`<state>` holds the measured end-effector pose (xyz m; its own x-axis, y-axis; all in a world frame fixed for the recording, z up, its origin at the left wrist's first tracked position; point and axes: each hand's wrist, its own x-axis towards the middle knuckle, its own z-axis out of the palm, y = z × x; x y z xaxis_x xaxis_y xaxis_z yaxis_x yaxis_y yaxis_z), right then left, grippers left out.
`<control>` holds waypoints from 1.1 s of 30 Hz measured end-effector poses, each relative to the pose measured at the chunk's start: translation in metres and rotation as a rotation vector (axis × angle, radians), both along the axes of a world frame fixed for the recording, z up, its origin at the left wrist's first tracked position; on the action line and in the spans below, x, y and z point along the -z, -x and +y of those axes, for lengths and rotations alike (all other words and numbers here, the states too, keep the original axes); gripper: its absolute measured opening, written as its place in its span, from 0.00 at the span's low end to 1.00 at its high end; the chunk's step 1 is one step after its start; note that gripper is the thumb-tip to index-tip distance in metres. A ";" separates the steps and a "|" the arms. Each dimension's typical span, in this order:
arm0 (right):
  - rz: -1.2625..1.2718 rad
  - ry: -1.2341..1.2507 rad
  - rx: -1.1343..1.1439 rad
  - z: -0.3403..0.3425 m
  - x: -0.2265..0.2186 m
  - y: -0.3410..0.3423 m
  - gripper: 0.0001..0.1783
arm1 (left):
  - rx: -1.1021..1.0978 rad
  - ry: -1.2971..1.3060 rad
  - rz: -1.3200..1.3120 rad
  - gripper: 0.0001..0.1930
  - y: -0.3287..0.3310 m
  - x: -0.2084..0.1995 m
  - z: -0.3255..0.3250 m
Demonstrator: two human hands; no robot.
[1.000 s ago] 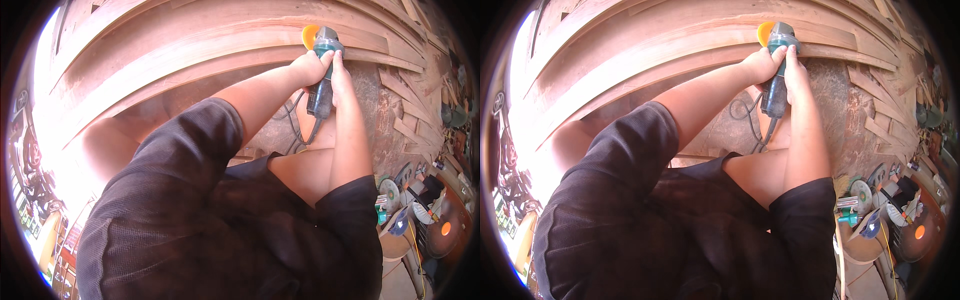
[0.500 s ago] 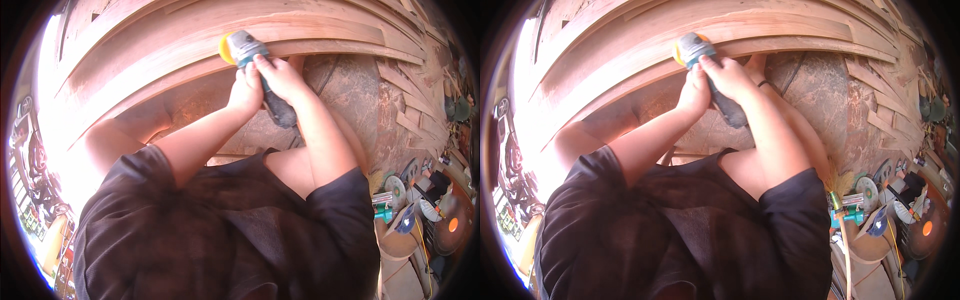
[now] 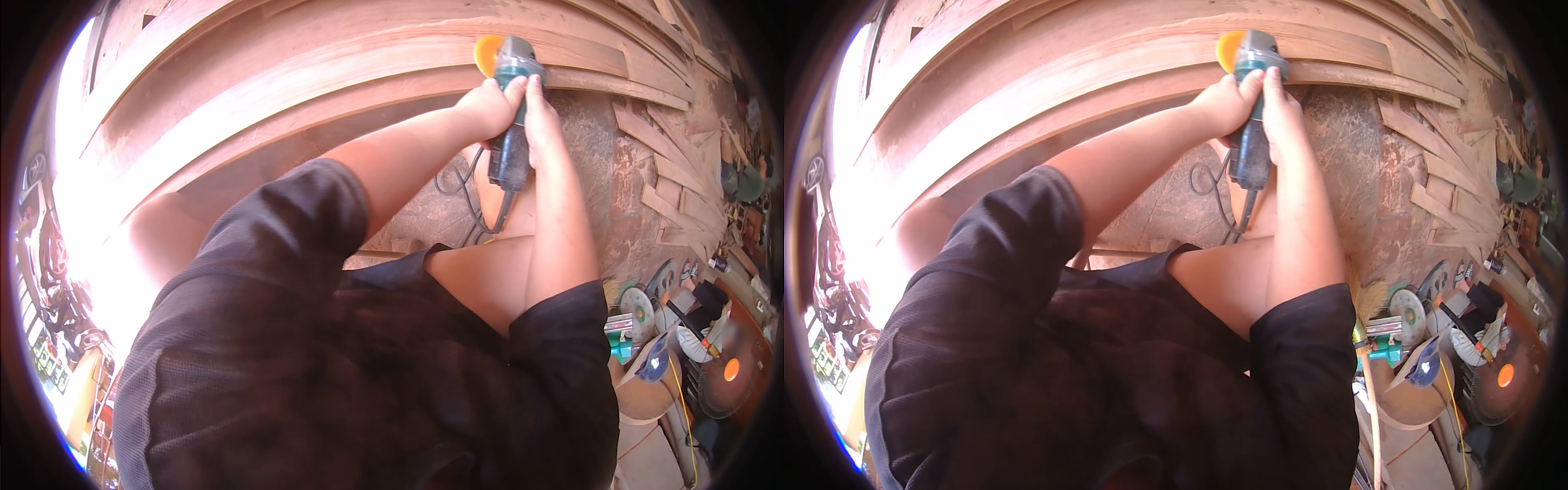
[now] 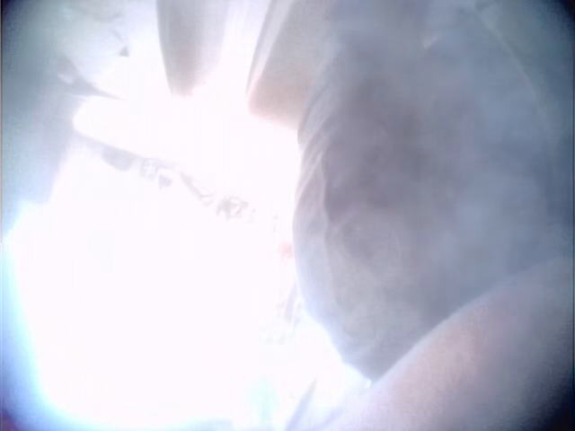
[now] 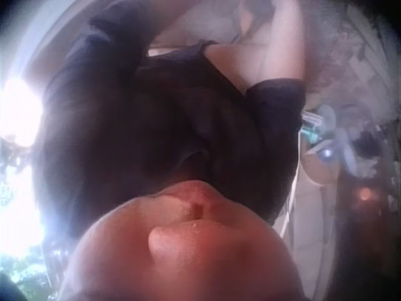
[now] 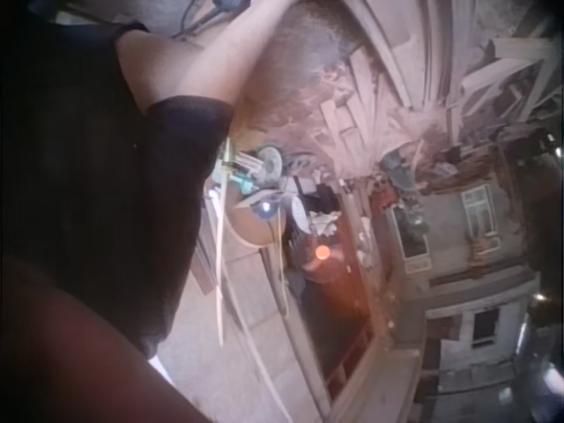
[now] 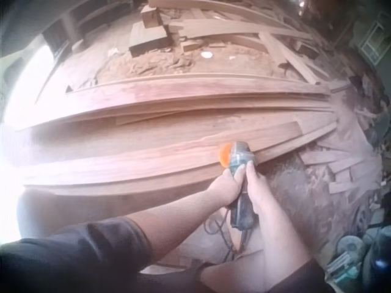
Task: The person uses an angle grinder with a sanding disc to smooth the surface of a curved wooden plank. They hold the plank steady with one hand while operating the tool with the other, moving along the length of the wood.
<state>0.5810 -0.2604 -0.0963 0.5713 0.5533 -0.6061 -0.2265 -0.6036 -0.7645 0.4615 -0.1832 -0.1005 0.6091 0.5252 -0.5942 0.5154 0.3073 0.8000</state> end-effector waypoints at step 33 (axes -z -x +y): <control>-0.018 -0.015 -0.268 0.072 -0.005 0.074 0.53 | -0.176 -0.036 -0.075 0.50 0.086 0.011 0.051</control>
<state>0.5074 -0.1887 -0.0908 0.4142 0.6949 -0.5879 -0.0463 -0.6289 -0.7761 0.3751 -0.1321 -0.1118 0.5479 0.6480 -0.5291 0.3943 0.3578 0.8465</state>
